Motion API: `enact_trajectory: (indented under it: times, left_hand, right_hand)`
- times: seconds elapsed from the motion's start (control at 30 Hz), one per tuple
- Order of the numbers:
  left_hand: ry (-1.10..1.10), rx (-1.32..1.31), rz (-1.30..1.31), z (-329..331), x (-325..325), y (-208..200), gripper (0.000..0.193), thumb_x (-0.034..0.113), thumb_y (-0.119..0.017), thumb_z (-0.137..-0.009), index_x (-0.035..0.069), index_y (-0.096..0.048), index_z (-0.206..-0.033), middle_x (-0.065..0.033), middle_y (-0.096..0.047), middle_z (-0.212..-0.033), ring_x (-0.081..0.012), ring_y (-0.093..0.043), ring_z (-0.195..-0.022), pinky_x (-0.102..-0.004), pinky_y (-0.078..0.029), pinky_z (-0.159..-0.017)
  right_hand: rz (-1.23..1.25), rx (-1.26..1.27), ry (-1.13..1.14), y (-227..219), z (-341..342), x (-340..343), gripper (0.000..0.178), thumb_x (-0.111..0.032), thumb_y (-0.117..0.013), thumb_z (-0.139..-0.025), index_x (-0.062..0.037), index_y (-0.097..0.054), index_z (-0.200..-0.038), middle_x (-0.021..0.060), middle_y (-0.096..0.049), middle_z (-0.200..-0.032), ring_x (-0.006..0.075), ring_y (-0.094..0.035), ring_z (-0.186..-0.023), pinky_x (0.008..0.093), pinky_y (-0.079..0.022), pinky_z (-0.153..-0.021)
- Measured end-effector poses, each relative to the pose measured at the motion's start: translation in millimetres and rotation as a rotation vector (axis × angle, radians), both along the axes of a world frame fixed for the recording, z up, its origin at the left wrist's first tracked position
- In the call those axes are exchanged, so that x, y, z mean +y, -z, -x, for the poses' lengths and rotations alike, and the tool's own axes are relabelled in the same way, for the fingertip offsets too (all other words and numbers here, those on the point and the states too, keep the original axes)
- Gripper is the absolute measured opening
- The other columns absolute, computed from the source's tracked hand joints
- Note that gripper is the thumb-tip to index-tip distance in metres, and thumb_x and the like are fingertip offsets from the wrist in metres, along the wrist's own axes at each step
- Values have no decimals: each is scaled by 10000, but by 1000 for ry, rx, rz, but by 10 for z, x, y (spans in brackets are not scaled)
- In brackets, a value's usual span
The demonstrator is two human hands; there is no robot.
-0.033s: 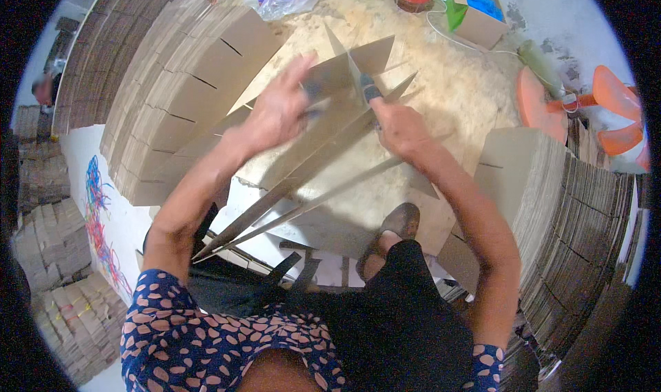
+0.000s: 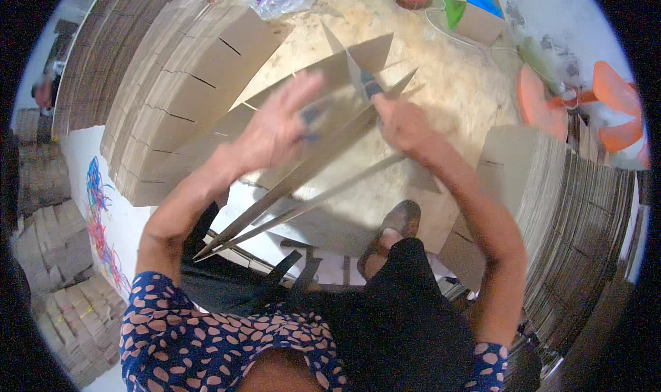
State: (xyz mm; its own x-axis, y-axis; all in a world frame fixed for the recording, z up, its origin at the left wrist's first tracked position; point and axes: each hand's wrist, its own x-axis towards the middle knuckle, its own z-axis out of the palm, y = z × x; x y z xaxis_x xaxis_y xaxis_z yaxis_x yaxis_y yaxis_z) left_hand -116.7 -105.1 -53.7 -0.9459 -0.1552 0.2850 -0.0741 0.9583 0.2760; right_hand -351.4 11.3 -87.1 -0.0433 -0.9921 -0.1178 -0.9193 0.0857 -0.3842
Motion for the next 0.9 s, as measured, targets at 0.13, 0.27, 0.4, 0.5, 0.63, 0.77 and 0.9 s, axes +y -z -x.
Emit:
enact_trajectory:
  times: [0.13,0.27,0.4,0.5,0.63,0.77,0.9]
  left_hand:
    - [123,-455,-157,-837,609,-251,416,288,-683,-689,25,-631,-1006,-225,-355,-1370,-430,-249,-1319,-485,-247,-1098]
    - [-146,-612,-162,-1218,753,-255,634,310,-682,-700,-23,-512,-1212,-227,-387,-1343,-446,-257,-1307,-464,-235,-1108]
    - [-230,-570,-135,-1351,894,-100,661,301,-651,-752,-50,-430,-1266,-229,-376,-1351,-389,-356,-1269,-447,-344,-1041]
    - [-293,-527,-325,-1317,1035,-161,647,288,-636,-769,-37,-409,-1279,-236,-369,-1353,-389,-432,-1205,-436,-408,-982]
    - [-334,-364,-436,-1208,1223,-87,502,260,-614,-801,-41,-474,-1178,-259,-397,-1320,-419,-547,-1021,-444,-476,-853]
    - [-410,-275,-435,-1114,1396,2,249,143,-574,-792,-34,-528,-961,-256,-541,-1071,-431,-584,-855,-469,-490,-736]
    - [-464,-200,-356,-1025,1397,233,142,68,-547,-762,4,-547,-889,-218,-591,-926,-403,-594,-831,-466,-488,-713]
  right_hand:
    - [110,246,-78,-46,565,-206,252,-7,-442,-825,-53,-532,-1056,208,-618,-865,373,-619,-810,450,-506,-664]
    - [149,516,145,-492,1140,-599,233,-66,-465,-823,-82,-547,-1040,187,-600,-1002,353,-592,-948,462,-483,-772]
    - [375,683,53,-672,1067,-178,266,-66,-495,-815,-39,-555,-1073,181,-509,-1194,361,-466,-1137,478,-401,-910]
    - [436,486,109,-454,1022,830,322,-10,-515,-803,28,-530,-1123,261,-478,-1233,401,-476,-1112,464,-394,-932]
    - [311,408,514,-205,663,2575,436,-8,-570,-811,30,-482,-1237,253,-479,-1252,409,-463,-1138,423,-377,-965]
    - [15,629,862,60,309,3598,456,-111,-621,-795,24,-508,-1216,248,-412,-1324,378,-402,-1219,463,-358,-984]
    - [-173,541,1051,95,191,3721,451,-119,-602,-819,32,-491,-1229,258,-428,-1302,380,-424,-1198,454,-368,-972]
